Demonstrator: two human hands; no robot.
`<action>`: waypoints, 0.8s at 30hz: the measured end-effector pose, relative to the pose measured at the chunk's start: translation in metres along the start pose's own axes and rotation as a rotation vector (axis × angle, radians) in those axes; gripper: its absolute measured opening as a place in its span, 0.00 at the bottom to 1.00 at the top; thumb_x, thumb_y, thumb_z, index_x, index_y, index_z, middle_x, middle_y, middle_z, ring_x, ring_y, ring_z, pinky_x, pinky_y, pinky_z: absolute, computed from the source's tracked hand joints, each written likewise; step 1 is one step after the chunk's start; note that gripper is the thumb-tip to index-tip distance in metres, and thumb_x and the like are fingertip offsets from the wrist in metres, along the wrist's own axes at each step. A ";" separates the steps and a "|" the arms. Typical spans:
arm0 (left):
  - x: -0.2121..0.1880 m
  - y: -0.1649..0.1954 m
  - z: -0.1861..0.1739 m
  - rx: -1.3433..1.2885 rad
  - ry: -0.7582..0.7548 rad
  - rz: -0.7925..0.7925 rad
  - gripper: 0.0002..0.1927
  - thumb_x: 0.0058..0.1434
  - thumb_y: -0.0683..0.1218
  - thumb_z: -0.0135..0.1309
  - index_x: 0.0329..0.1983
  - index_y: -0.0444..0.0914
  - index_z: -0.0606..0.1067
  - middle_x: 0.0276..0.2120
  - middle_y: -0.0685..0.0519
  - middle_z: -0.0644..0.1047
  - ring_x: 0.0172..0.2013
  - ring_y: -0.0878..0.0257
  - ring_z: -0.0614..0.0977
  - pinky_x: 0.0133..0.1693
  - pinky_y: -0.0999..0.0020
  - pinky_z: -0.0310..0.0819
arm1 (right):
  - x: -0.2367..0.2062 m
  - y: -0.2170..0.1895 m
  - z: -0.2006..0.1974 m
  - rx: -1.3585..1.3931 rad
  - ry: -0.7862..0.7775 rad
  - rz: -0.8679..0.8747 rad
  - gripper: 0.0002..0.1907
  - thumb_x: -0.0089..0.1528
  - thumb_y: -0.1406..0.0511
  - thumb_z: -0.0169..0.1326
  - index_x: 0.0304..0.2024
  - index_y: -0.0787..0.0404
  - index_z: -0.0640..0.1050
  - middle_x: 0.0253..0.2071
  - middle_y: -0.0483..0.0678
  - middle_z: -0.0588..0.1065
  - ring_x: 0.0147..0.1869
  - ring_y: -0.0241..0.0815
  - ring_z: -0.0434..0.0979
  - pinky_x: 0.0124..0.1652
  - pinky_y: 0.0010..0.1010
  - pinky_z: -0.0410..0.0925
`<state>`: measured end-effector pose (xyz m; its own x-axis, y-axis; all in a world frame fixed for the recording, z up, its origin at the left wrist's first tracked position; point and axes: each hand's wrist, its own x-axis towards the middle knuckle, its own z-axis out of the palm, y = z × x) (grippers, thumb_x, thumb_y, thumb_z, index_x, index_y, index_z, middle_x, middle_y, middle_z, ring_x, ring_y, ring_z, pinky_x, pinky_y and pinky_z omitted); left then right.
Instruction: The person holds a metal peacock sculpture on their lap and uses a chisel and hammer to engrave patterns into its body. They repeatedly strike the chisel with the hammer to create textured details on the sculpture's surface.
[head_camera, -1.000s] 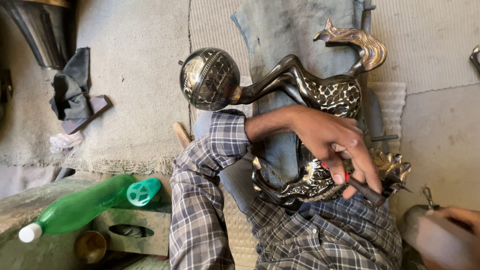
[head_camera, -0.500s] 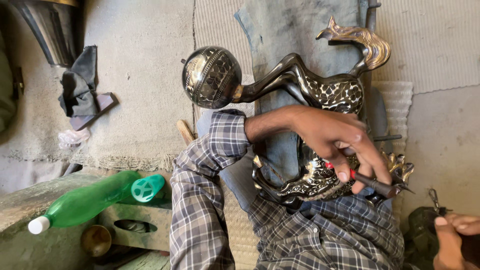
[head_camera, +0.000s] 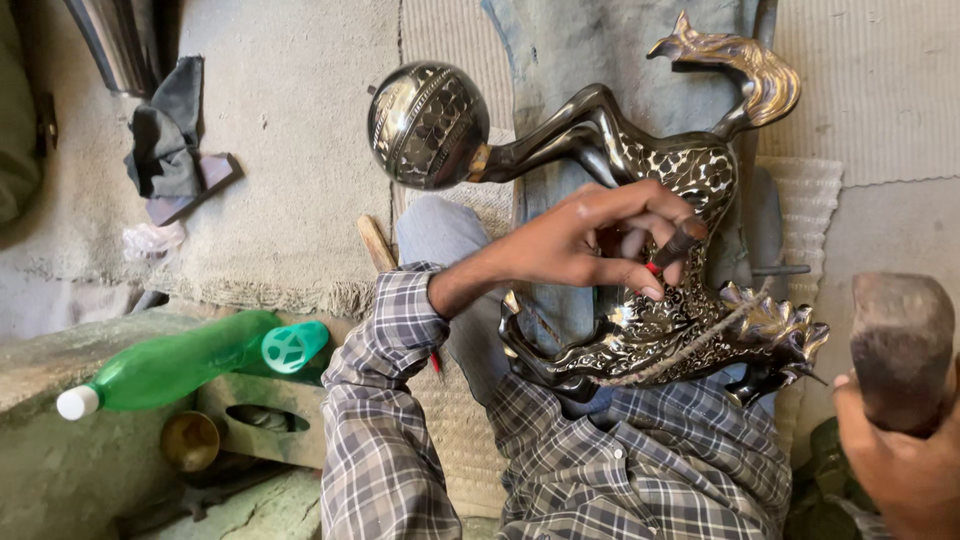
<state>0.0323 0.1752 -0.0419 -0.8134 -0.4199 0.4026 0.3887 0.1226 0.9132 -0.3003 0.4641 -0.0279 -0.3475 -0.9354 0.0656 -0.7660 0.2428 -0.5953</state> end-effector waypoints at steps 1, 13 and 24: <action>-0.003 -0.002 0.002 -0.002 0.014 0.018 0.25 0.69 0.49 0.65 0.65 0.44 0.71 0.42 0.59 0.85 0.23 0.75 0.76 0.27 0.76 0.69 | 0.007 0.009 -0.003 -0.045 -0.023 -0.062 0.14 0.68 0.75 0.64 0.50 0.71 0.71 0.47 0.58 0.76 0.46 0.45 0.82 0.45 0.28 0.74; -0.012 -0.011 0.004 0.222 0.001 0.212 0.18 0.71 0.52 0.60 0.60 0.45 0.71 0.43 0.58 0.84 0.28 0.71 0.83 0.28 0.76 0.77 | 0.109 0.047 -0.023 -1.526 -0.540 -0.986 0.14 0.69 0.69 0.47 0.55 0.73 0.74 0.41 0.56 0.78 0.41 0.38 0.79 0.50 0.29 0.74; -0.007 -0.011 0.005 0.243 -0.004 0.195 0.19 0.68 0.52 0.63 0.58 0.42 0.74 0.45 0.58 0.85 0.27 0.70 0.82 0.29 0.76 0.78 | 0.126 -0.067 -0.032 -0.600 -0.478 -0.665 0.29 0.59 0.74 0.54 0.64 0.64 0.68 0.47 0.59 0.77 0.42 0.43 0.76 0.47 0.34 0.74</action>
<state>0.0312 0.1811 -0.0543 -0.7357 -0.3641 0.5711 0.4228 0.4118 0.8073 -0.3099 0.3378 0.0462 0.4003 -0.9007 -0.1689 -0.9160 -0.3986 -0.0455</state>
